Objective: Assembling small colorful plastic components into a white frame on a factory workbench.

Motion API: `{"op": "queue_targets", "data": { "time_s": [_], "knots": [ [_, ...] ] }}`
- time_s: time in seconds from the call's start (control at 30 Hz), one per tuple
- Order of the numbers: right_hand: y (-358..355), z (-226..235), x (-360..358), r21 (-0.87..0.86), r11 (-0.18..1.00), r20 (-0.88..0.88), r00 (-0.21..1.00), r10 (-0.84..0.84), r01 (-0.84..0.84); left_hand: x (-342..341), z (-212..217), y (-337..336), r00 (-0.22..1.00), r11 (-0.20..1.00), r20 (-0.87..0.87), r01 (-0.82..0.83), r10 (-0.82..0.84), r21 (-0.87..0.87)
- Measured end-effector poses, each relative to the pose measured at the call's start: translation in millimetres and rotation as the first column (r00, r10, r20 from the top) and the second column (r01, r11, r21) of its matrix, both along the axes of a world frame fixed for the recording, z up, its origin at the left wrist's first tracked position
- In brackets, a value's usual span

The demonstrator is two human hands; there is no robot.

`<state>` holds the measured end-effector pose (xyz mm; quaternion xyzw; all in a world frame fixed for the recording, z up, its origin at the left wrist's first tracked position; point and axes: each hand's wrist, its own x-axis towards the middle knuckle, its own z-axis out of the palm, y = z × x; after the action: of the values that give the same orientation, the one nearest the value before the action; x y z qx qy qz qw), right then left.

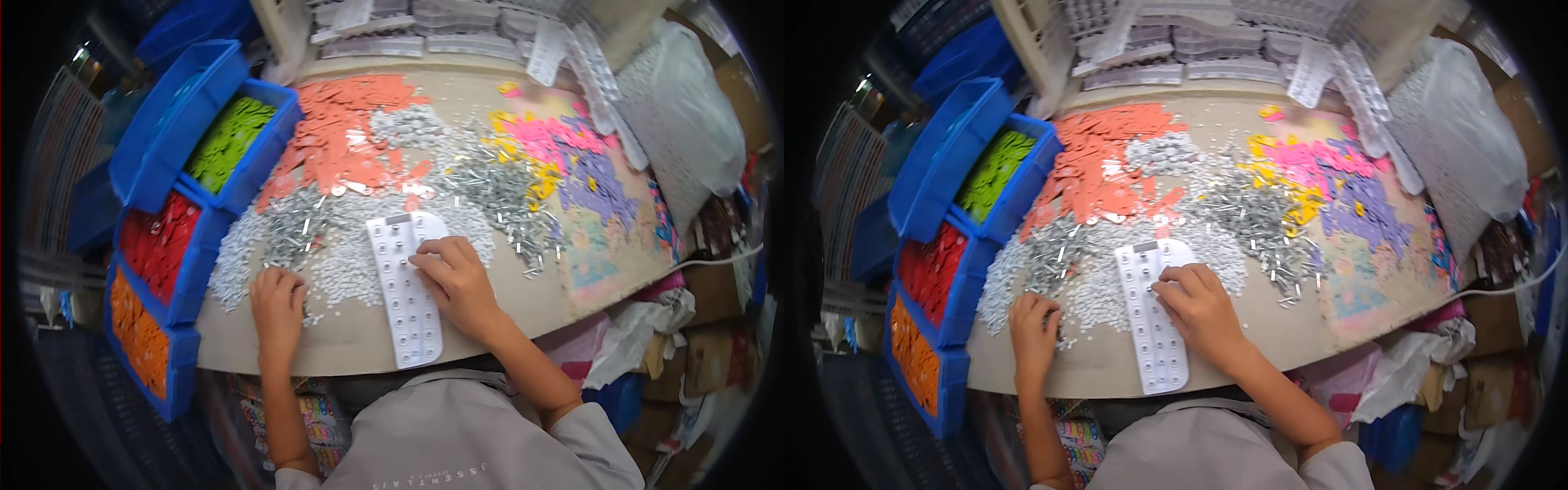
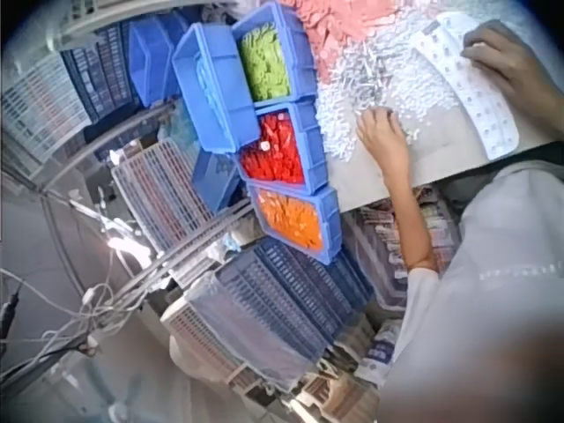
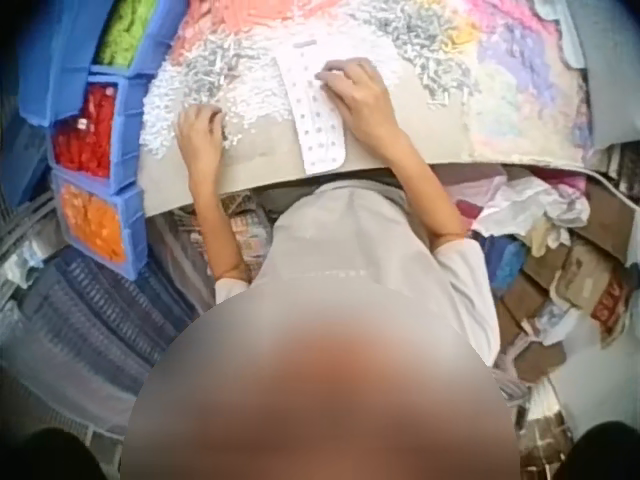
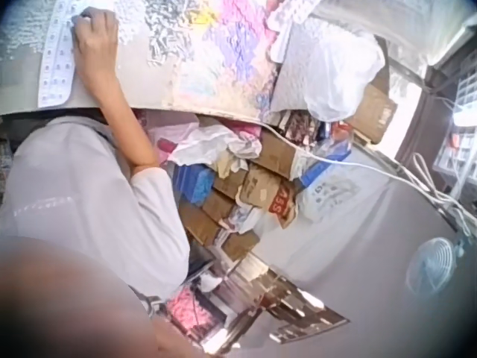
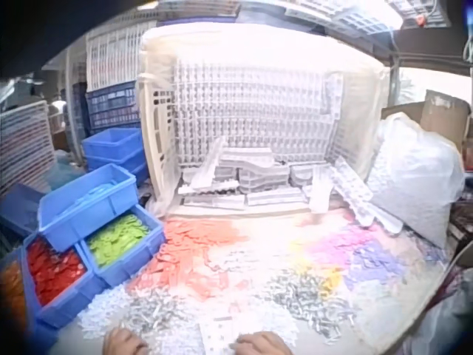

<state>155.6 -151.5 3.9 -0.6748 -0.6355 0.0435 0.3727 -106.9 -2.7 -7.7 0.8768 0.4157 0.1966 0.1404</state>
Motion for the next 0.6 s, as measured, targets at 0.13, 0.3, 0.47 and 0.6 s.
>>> {"op": "queue_targets", "data": {
  "time_s": [0.13,0.3,0.47,0.6],
  "knots": [
    [-39,3,34,0.012,0.959,0.029,0.958,-0.285,0.285,2,-1,0,0.994,1.0,0.111,-0.017,0.017,-0.002],
    [-98,8,75,-0.16,0.849,0.161,0.862,-0.48,0.503,27,16,-26,0.859,0.911,0.458,-0.021,0.227,-0.411],
    [-115,-1,74,-0.27,0.816,0.069,0.855,-0.514,0.512,67,17,-43,0.848,0.882,0.523,0.178,0.088,-0.437],
    [-116,-7,77,-0.28,0.806,0.056,0.847,-0.528,0.521,96,12,-31,0.841,0.923,0.532,0.275,-0.096,-0.268]
  ]
}}
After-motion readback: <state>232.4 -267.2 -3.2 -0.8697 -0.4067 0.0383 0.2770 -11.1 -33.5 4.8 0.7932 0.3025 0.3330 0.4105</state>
